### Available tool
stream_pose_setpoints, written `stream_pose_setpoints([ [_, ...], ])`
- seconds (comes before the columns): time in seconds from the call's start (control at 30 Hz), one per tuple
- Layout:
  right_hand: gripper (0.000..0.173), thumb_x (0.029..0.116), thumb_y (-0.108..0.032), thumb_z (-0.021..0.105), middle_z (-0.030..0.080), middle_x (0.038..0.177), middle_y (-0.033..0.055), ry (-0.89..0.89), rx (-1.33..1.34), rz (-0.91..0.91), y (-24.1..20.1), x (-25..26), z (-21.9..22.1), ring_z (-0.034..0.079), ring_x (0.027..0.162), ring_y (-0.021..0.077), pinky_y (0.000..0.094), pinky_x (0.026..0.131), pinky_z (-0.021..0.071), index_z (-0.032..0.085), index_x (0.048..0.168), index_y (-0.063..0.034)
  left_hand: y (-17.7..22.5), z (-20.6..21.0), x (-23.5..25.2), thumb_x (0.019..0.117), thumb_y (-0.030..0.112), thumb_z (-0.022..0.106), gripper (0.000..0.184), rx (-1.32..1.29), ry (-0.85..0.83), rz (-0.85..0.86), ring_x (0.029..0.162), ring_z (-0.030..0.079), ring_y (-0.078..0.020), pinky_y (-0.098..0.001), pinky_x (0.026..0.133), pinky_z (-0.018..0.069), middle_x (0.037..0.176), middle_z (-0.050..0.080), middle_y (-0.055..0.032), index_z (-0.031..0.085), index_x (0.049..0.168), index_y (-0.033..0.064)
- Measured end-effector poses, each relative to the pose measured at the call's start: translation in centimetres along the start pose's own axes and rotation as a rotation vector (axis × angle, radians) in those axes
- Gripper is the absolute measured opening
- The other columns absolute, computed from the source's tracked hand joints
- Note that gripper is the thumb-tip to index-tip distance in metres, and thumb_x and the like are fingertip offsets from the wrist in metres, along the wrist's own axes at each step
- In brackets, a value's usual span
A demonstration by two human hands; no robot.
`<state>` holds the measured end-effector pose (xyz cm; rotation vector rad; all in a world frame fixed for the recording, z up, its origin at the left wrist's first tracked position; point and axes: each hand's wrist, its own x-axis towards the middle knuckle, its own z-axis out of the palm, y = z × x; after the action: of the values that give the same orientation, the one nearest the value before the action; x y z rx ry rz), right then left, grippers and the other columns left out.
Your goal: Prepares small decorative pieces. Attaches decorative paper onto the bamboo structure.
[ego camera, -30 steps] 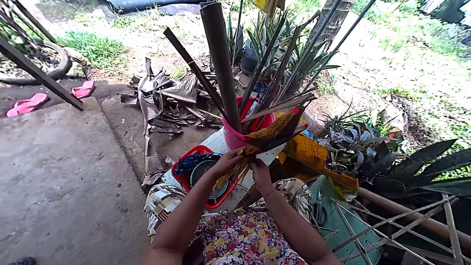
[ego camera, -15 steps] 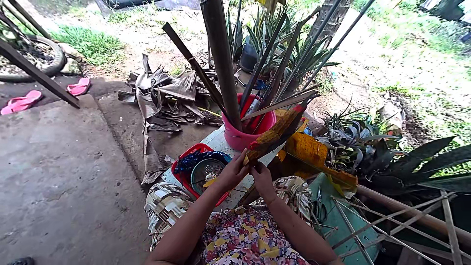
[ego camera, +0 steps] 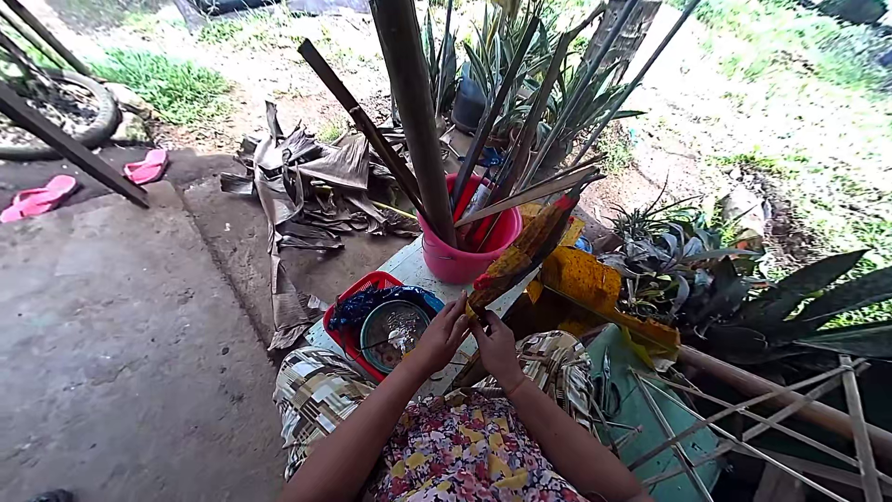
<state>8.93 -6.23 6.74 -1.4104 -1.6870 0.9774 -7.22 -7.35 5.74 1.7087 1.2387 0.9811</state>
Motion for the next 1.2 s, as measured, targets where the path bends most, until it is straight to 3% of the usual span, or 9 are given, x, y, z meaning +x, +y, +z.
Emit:
stream_pose_setpoints([
  [0.17, 0.027, 0.1036, -0.022, 0.055, 0.072, 0.098, 0.0085, -0.002, 0.007, -0.017, 0.4, 0.0, -0.4, 0.068, 0.092, 0.0119, 0.0331, 0.087, 0.0554, 0.071, 0.110, -0.0017, 0.0, 0.1, 0.7, 0.1109, 0.024, 0.035, 0.050, -0.001, 0.029, 0.043, 0.131, 0.056, -0.0240, -0.0382, 0.114, 0.0417, 0.144, 0.053, -0.0222, 0.040, 0.154, -0.0025],
  [0.33, 0.032, 0.1036, -0.020, 0.049, 0.070, 0.107, 0.0138, -0.045, -0.063, -0.049, 0.2, -0.3, -0.9, 0.067, 0.101, 0.0182, 0.0371, 0.092, 0.0540, 0.071, 0.114, 0.0011, -0.6, 0.5, 1.1, 0.1061, 0.018, 0.052, 0.046, -0.064, 0.099, 0.061, 0.118, 0.064, -0.0177, -0.0334, 0.105, 0.0504, 0.133, 0.062, -0.0176, 0.050, 0.147, -0.0015],
  [0.6, 0.035, 0.1045, -0.026, 0.048, 0.068, 0.102, 0.0130, -0.055, -0.241, -0.072, -0.1, -0.3, -1.3, 0.066, 0.090, 0.0225, 0.0423, 0.079, 0.0556, 0.075, 0.110, -0.0038, -0.2, -0.6, 1.8, 0.1028, 0.022, 0.060, 0.045, -0.010, 0.101, 0.040, 0.114, 0.067, -0.0171, -0.0346, 0.104, 0.0518, 0.125, 0.068, -0.0154, 0.057, 0.142, -0.0002],
  [0.77, 0.034, 0.1040, -0.025, 0.050, 0.066, 0.097, 0.0121, -0.031, -0.201, -0.069, 0.5, 0.0, -1.6, 0.063, 0.085, 0.0196, 0.0379, 0.078, 0.0537, 0.075, 0.108, -0.0022, 0.4, -1.1, 2.5, 0.1017, 0.021, 0.062, 0.042, 0.027, 0.074, 0.030, 0.111, 0.068, -0.0186, -0.0356, 0.102, 0.0528, 0.123, 0.069, -0.0162, 0.061, 0.138, 0.0000],
  [0.97, 0.036, 0.1057, -0.027, 0.051, 0.069, 0.103, 0.0132, -0.001, -0.051, -0.002, 0.5, 0.7, -2.0, 0.065, 0.098, 0.0184, 0.0368, 0.090, 0.0515, 0.075, 0.109, 0.0000, 0.6, -1.1, 3.5, 0.1004, 0.022, 0.064, 0.036, 0.062, 0.042, 0.042, 0.108, 0.069, -0.0206, -0.0395, 0.100, 0.0537, 0.116, 0.071, -0.0159, 0.067, 0.128, 0.0003],
  [1.07, 0.031, 0.1042, -0.025, 0.055, 0.071, 0.101, 0.0112, 0.032, -0.041, -0.011, 1.0, 1.0, -1.8, 0.066, 0.096, 0.0148, 0.0330, 0.088, 0.0520, 0.074, 0.107, -0.0010, 0.9, -1.0, 3.7, 0.1003, 0.022, 0.064, 0.032, 0.054, 0.031, 0.032, 0.108, 0.069, -0.0197, -0.0388, 0.100, 0.0533, 0.114, 0.072, -0.0152, 0.070, 0.122, 0.0000],
  [1.2, 0.026, 0.1006, -0.025, 0.061, 0.069, 0.096, 0.0079, 0.068, -0.008, 0.033, 0.9, 1.3, -1.8, 0.063, 0.088, 0.0124, 0.0300, 0.081, 0.0514, 0.074, 0.105, -0.0027, 1.2, -0.8, 3.7, 0.0996, 0.022, 0.065, 0.032, 0.025, 0.025, 0.015, 0.105, 0.069, -0.0168, -0.0349, 0.098, 0.0542, 0.115, 0.071, -0.0139, 0.070, 0.123, 0.0006],
])
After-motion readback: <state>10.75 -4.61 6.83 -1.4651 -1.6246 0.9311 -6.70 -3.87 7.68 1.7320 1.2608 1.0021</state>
